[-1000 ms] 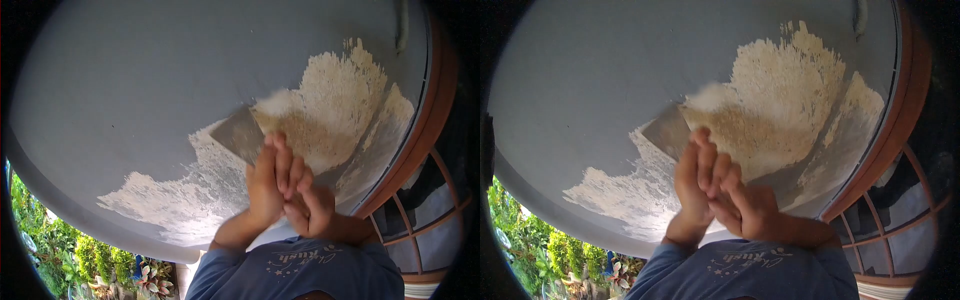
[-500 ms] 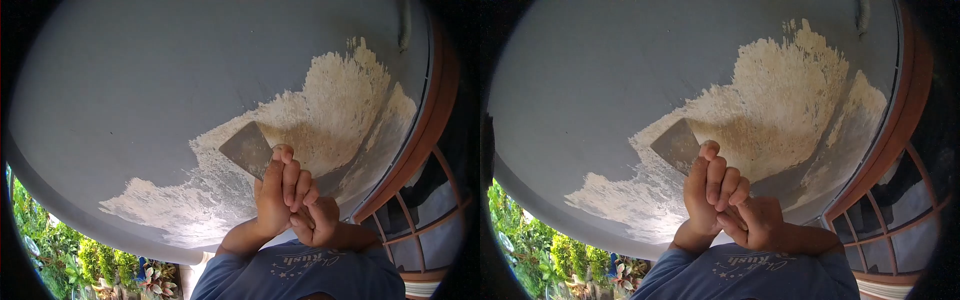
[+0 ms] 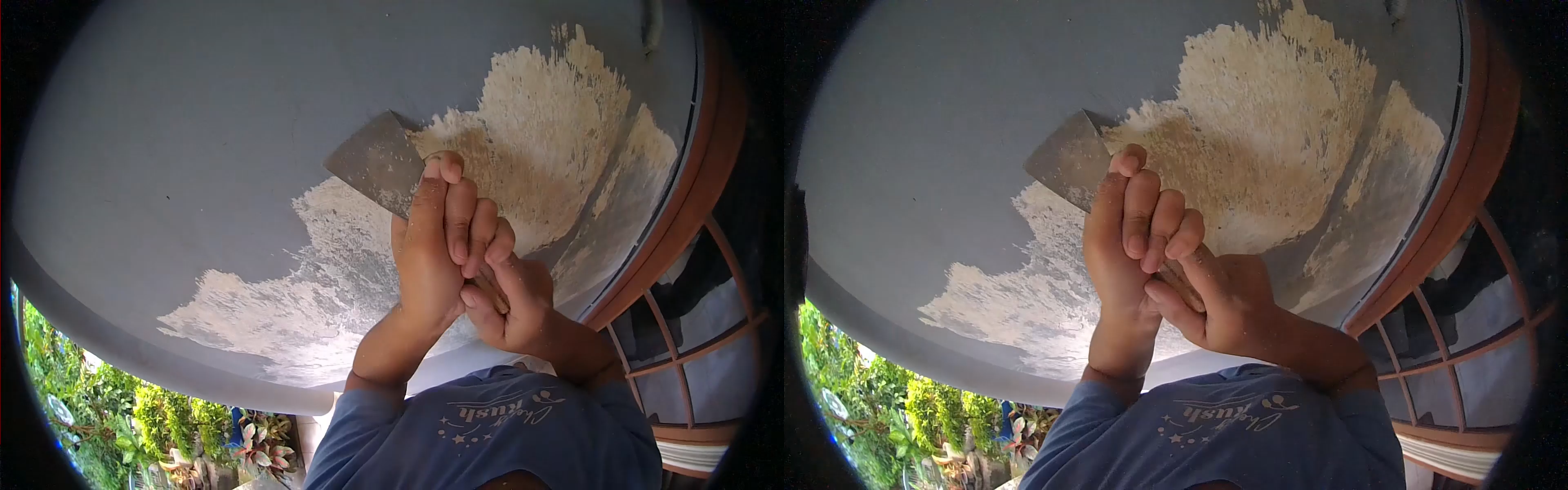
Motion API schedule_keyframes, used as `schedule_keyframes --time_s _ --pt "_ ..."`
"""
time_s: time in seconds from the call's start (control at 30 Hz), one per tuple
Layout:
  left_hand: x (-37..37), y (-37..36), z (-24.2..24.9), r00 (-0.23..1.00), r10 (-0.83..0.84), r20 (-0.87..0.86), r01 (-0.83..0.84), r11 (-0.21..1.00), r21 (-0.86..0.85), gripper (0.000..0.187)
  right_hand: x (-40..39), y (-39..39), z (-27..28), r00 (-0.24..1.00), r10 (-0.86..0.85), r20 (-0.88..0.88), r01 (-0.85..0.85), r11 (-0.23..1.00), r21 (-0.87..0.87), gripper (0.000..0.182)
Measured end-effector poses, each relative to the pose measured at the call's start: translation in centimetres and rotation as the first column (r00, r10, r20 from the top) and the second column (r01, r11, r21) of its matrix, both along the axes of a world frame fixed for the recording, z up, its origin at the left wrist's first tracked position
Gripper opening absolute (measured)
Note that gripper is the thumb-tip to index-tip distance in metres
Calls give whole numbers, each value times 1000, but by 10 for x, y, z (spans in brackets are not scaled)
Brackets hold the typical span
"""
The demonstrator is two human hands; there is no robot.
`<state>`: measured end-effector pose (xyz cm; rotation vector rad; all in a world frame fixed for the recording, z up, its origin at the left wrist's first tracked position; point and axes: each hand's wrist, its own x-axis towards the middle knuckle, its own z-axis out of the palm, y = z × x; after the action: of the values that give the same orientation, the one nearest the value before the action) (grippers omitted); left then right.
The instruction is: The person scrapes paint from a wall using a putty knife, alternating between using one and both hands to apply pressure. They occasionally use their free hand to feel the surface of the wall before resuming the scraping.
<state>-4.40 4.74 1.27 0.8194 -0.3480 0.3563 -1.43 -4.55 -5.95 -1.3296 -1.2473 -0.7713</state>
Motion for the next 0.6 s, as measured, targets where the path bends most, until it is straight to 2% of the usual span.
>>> schedule_keyframes --time_s 0.1,0.2,0.3,0.33,0.43,0.6 --pt "-10 -9 -6 998 4 -66 -8 998 -64 19 -8 -6 -16 1000 -15 -18 15 1000 5 44" --pt "-9 -3 -21 998 -54 -21 52 996 -67 20 -16 -1 -18 999 -14 -41 16 999 42 47" --pt "1 -4 -1 997 51 -53 -52 999 -17 20 0 3 -5 993 -112 45 110 993 34 48" --pt "5 1 3 1000 2 2 -2 1000 14 20 5 5 -5 997 -76 10 76 997 29 48" --pt "1 1 0 999 -3 -35 4 999 39 22 1 1 -5 999 -37 -19 38 999 29 47" --pt "-9 -11 -25 991 -27 -133 22 999 -36 19 -12 -7 -33 999 -27 -33 28 998 48 45"
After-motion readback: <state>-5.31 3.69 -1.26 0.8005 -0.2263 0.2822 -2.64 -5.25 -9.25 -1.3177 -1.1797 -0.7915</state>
